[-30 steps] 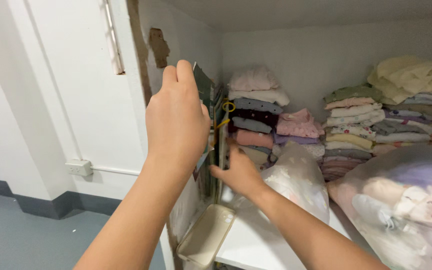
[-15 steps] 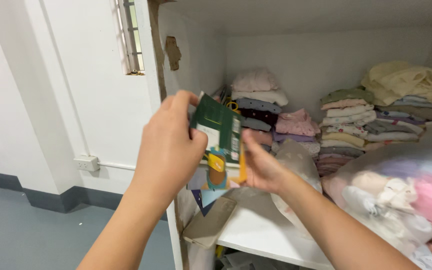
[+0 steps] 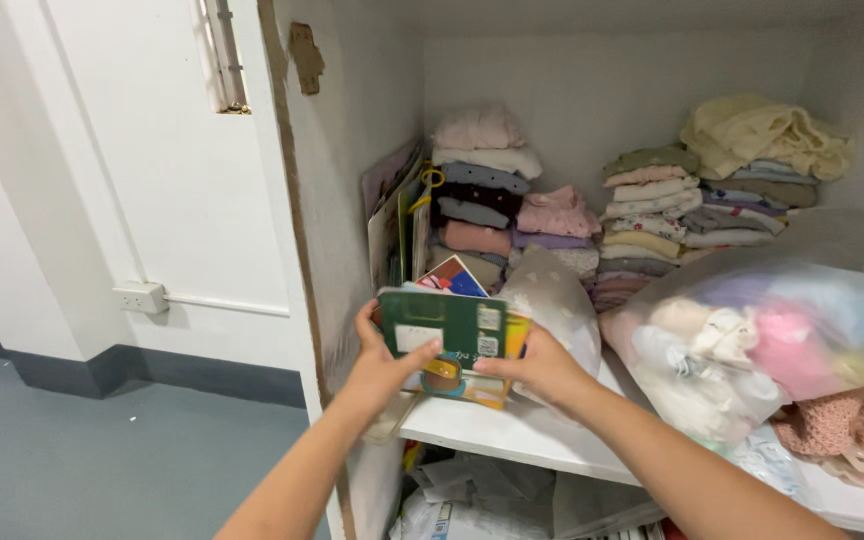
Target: The person opens a white wardrobe and rearranges folded baby clothes, books, and plastic bags on the shelves. They move stacks of clothes, flip through a ring-bound book, and shift bags and other items to reorganize the contents.
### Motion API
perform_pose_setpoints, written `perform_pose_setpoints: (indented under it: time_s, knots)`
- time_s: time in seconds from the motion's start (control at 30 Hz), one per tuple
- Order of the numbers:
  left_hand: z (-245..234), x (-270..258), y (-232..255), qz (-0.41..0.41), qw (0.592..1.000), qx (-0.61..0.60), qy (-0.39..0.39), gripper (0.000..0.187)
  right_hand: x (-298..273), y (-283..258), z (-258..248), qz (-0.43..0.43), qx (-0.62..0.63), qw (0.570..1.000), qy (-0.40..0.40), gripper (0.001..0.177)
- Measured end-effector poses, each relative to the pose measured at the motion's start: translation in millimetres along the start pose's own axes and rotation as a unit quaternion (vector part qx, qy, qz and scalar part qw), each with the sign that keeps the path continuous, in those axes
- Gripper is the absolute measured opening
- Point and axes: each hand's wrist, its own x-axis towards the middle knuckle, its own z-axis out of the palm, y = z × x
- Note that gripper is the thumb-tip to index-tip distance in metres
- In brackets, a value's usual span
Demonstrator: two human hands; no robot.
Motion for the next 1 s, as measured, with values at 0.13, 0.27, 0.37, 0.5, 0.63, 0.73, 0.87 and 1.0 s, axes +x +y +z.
perform_pose_setpoints:
  time_s: [0.13, 0.27, 0.37, 0.5, 0.63, 0.73, 0.87, 1.0]
  knots:
    - [10.9, 3.8, -21.4, -0.009, 0.987, -0.158, 0.030, 0.122, 4.6, -2.8, 2.3, -0.037, -0.086, 0.996, -0.012, 0.054]
    - [7.2, 8.6, -10.4, -0.048, 0.987, -0.147, 0.043, 0.100, 8.4, -15.1, 3.4, -0.051, 0.013, 0.999, 0.011, 0.053]
    - [8.2, 8.7, -3.1, -0.105, 0.993, -0.056, 0.000, 0.070, 8.5, -15.9, 8.6, -0.079, 0.020, 0.996, 0.029, 0.049]
    - [10.7, 13.2, 2.1, -0.026, 0.998, -0.045, -0.038, 0.046, 14.2, -16.7, 3.3, -0.073, 0.035, 0.997, 0.018, 0.041]
    - [0.8, 27.1, 33.7, 0.041, 0.992, -0.076, -0.091, 0.045, 32.8, -26.9, -0.5, -0.056, 0.092, 0.993, 0.043, 0.039]
    - [-8.3, 24.4, 81.3, 0.020, 0.989, -0.108, -0.098, 0.038, 51.1, -39.4, 8.8, 0.039, 0.208, 0.976, 0.052, 0.049]
    - [-25.8, 4.2, 158.3, 0.156, 0.960, 0.218, 0.082, 0.023, 86.5, -52.7, 29.9, -0.003, 0.211, 0.977, 0.016, 0.075]
    - [-21.3, -15.7, 196.2, 0.213, 0.858, 0.418, 0.208, 0.020, 114.5, -45.0, 75.3, -0.052, -0.252, 0.960, 0.108, 0.086]
